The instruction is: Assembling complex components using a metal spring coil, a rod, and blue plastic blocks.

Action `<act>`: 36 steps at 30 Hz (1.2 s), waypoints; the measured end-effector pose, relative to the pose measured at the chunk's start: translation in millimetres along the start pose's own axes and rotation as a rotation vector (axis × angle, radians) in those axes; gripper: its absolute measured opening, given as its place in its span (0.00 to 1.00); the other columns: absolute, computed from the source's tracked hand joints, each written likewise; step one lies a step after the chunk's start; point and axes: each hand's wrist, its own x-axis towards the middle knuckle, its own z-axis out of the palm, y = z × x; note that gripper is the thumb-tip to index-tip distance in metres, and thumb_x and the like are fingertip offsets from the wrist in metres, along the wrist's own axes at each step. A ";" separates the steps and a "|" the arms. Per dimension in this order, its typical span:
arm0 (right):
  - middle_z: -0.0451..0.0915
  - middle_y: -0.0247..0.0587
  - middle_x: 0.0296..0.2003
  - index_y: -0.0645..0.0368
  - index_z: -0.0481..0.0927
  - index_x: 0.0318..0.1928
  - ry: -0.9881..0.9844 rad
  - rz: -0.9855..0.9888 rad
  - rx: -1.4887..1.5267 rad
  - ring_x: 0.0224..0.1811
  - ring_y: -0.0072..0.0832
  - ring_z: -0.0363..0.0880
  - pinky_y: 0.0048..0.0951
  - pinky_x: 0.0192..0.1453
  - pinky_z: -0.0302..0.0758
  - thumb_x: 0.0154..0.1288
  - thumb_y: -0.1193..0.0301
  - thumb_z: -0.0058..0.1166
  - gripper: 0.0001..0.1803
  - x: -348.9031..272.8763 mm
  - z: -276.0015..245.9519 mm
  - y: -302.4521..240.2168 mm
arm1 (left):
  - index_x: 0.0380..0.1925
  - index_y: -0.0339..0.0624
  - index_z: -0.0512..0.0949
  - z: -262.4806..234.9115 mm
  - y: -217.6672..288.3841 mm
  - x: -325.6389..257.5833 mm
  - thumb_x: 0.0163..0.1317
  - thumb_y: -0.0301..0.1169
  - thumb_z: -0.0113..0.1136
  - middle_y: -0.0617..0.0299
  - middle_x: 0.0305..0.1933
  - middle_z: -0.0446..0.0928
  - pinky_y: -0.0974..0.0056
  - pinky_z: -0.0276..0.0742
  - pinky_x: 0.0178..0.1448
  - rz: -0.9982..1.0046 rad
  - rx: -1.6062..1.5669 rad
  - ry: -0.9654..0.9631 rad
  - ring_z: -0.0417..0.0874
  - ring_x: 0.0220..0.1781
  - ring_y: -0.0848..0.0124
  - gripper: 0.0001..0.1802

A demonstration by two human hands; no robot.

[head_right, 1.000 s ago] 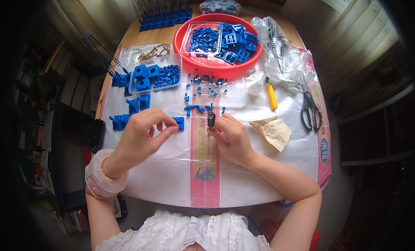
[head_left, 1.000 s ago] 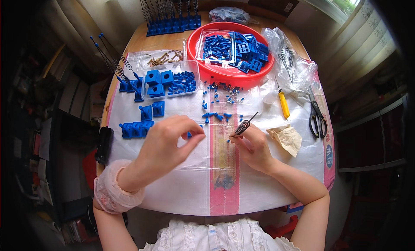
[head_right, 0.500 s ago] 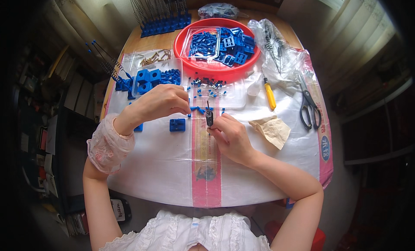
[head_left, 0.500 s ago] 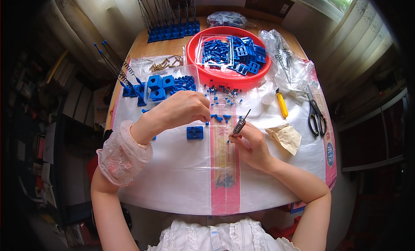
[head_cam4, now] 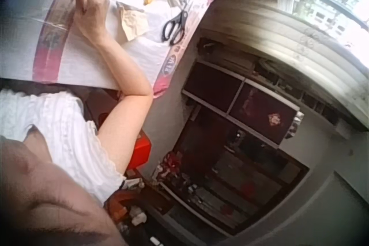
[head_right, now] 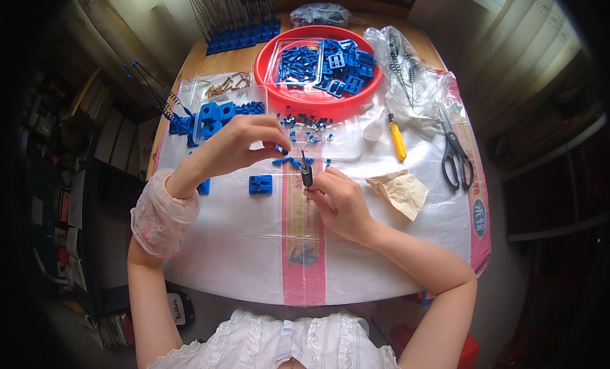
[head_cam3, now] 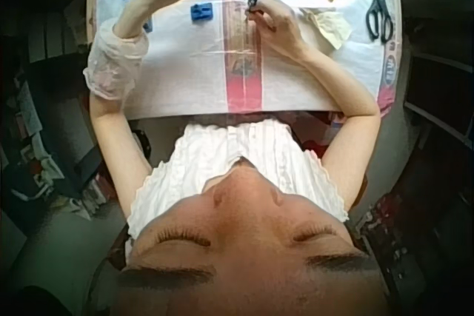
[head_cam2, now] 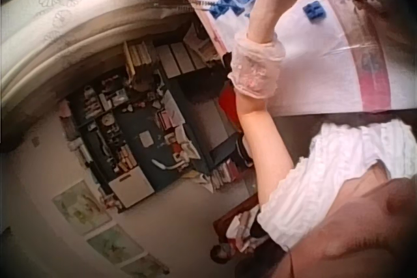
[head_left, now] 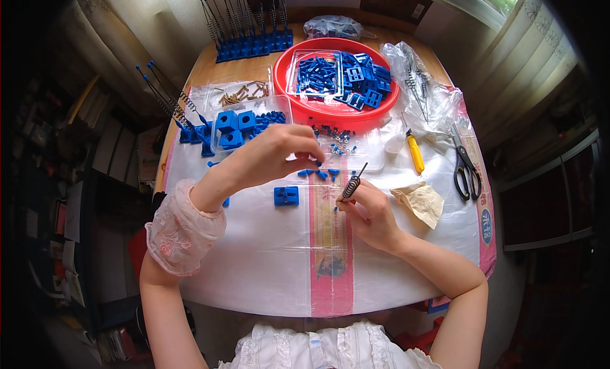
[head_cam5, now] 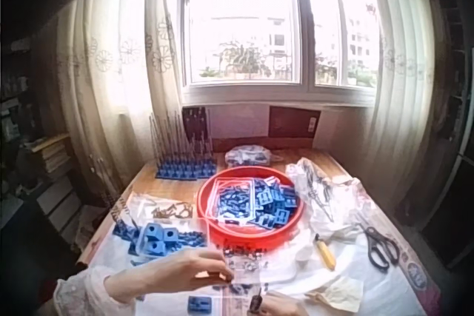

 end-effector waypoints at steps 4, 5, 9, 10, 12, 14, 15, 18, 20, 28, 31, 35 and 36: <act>0.76 0.43 0.26 0.63 0.75 0.32 -0.009 0.027 -0.019 0.33 0.41 0.77 0.38 0.34 0.71 0.56 0.83 0.60 0.07 -2.4 -0.4 4.0 | 0.43 0.37 0.83 -3.4 38.1 7.0 0.63 0.23 0.66 0.57 0.42 0.85 0.67 0.83 0.52 -0.157 -0.693 0.362 0.86 0.46 0.71 0.09; 0.76 0.43 0.26 0.63 0.75 0.32 -0.005 0.029 -0.016 0.33 0.40 0.77 0.38 0.34 0.71 0.56 0.83 0.60 0.07 -2.8 -0.1 4.4 | 0.44 0.36 0.83 -1.6 45.0 8.5 0.63 0.24 0.66 0.57 0.43 0.86 0.66 0.83 0.54 -0.179 -0.862 0.427 0.86 0.47 0.71 0.09; 0.76 0.43 0.26 0.63 0.75 0.31 0.002 0.019 -0.008 0.33 0.41 0.77 0.38 0.34 0.72 0.57 0.83 0.60 0.06 -0.9 1.9 2.4 | 0.46 0.38 0.83 5.2 65.1 12.3 0.64 0.27 0.66 0.57 0.43 0.86 0.64 0.83 0.55 -0.193 -0.940 0.422 0.87 0.47 0.70 0.12; 0.76 0.43 0.26 0.63 0.75 0.31 0.004 0.019 -0.010 0.33 0.41 0.77 0.38 0.34 0.72 0.57 0.83 0.60 0.06 -0.9 1.9 2.2 | 0.47 0.38 0.83 5.8 67.3 12.8 0.65 0.30 0.65 0.57 0.43 0.86 0.64 0.83 0.55 -0.199 -0.961 0.439 0.87 0.47 0.69 0.12; 0.76 0.44 0.26 0.63 0.75 0.32 0.001 0.026 -0.013 0.33 0.41 0.77 0.38 0.35 0.72 0.57 0.83 0.60 0.06 -1.2 1.9 1.9 | 0.47 0.38 0.83 4.4 69.8 13.0 0.65 0.30 0.65 0.56 0.43 0.86 0.64 0.82 0.55 -0.196 -0.999 0.424 0.87 0.47 0.69 0.12; 0.77 0.44 0.27 0.63 0.75 0.32 0.001 0.030 -0.012 0.33 0.41 0.77 0.38 0.35 0.72 0.57 0.83 0.59 0.06 -1.7 1.7 2.7 | 0.47 0.38 0.83 3.4 71.8 14.1 0.65 0.31 0.65 0.56 0.42 0.86 0.64 0.83 0.55 -0.193 -1.020 0.411 0.87 0.47 0.69 0.13; 0.77 0.44 0.27 0.63 0.75 0.32 0.002 0.031 -0.010 0.33 0.41 0.77 0.38 0.35 0.72 0.57 0.82 0.59 0.06 -2.0 2.0 3.4 | 0.47 0.38 0.83 3.0 73.1 14.4 0.65 0.31 0.65 0.56 0.42 0.86 0.64 0.83 0.55 -0.193 -1.021 0.406 0.87 0.47 0.68 0.13; 0.77 0.44 0.27 0.63 0.76 0.32 0.003 0.034 -0.003 0.33 0.40 0.77 0.38 0.36 0.73 0.57 0.82 0.59 0.05 -1.8 1.6 3.0 | 0.46 0.38 0.84 0.1 76.9 14.9 0.65 0.31 0.65 0.56 0.42 0.86 0.64 0.83 0.55 -0.193 -0.996 0.394 0.87 0.47 0.68 0.12; 0.77 0.44 0.27 0.63 0.76 0.32 0.002 0.038 -0.002 0.33 0.40 0.77 0.38 0.36 0.73 0.57 0.82 0.59 0.05 -1.5 1.5 1.9 | 0.46 0.38 0.84 -0.8 77.6 14.4 0.65 0.30 0.66 0.56 0.42 0.86 0.64 0.83 0.55 -0.193 -0.979 0.394 0.88 0.47 0.68 0.12; 0.77 0.44 0.27 0.63 0.76 0.32 0.006 0.041 0.003 0.33 0.40 0.77 0.38 0.35 0.73 0.58 0.82 0.59 0.05 -0.4 0.1 -1.8 | 0.46 0.38 0.84 -1.6 77.9 15.6 0.63 0.29 0.67 0.55 0.41 0.86 0.64 0.83 0.55 -0.206 -0.965 0.406 0.88 0.47 0.68 0.12; 0.77 0.44 0.27 0.63 0.76 0.32 0.003 0.049 -0.003 0.32 0.40 0.77 0.38 0.35 0.73 0.59 0.81 0.59 0.04 -1.1 0.7 0.4 | 0.45 0.38 0.84 0.0 76.8 17.4 0.63 0.29 0.67 0.56 0.41 0.86 0.64 0.83 0.55 -0.194 -0.960 0.417 0.88 0.46 0.67 0.11; 0.77 0.44 0.27 0.63 0.76 0.32 0.001 0.056 0.001 0.32 0.40 0.77 0.38 0.35 0.72 0.59 0.81 0.59 0.04 -1.5 1.2 1.5 | 0.45 0.38 0.84 -0.6 75.8 18.4 0.63 0.29 0.67 0.56 0.41 0.86 0.64 0.83 0.55 -0.187 -0.955 0.410 0.88 0.47 0.67 0.11; 0.77 0.44 0.27 0.63 0.76 0.32 0.002 0.058 0.001 0.32 0.40 0.77 0.38 0.35 0.72 0.59 0.81 0.59 0.04 -1.6 1.4 1.2 | 0.45 0.39 0.84 -0.8 75.1 18.7 0.63 0.28 0.67 0.56 0.42 0.86 0.63 0.83 0.55 -0.183 -0.955 0.405 0.88 0.47 0.67 0.11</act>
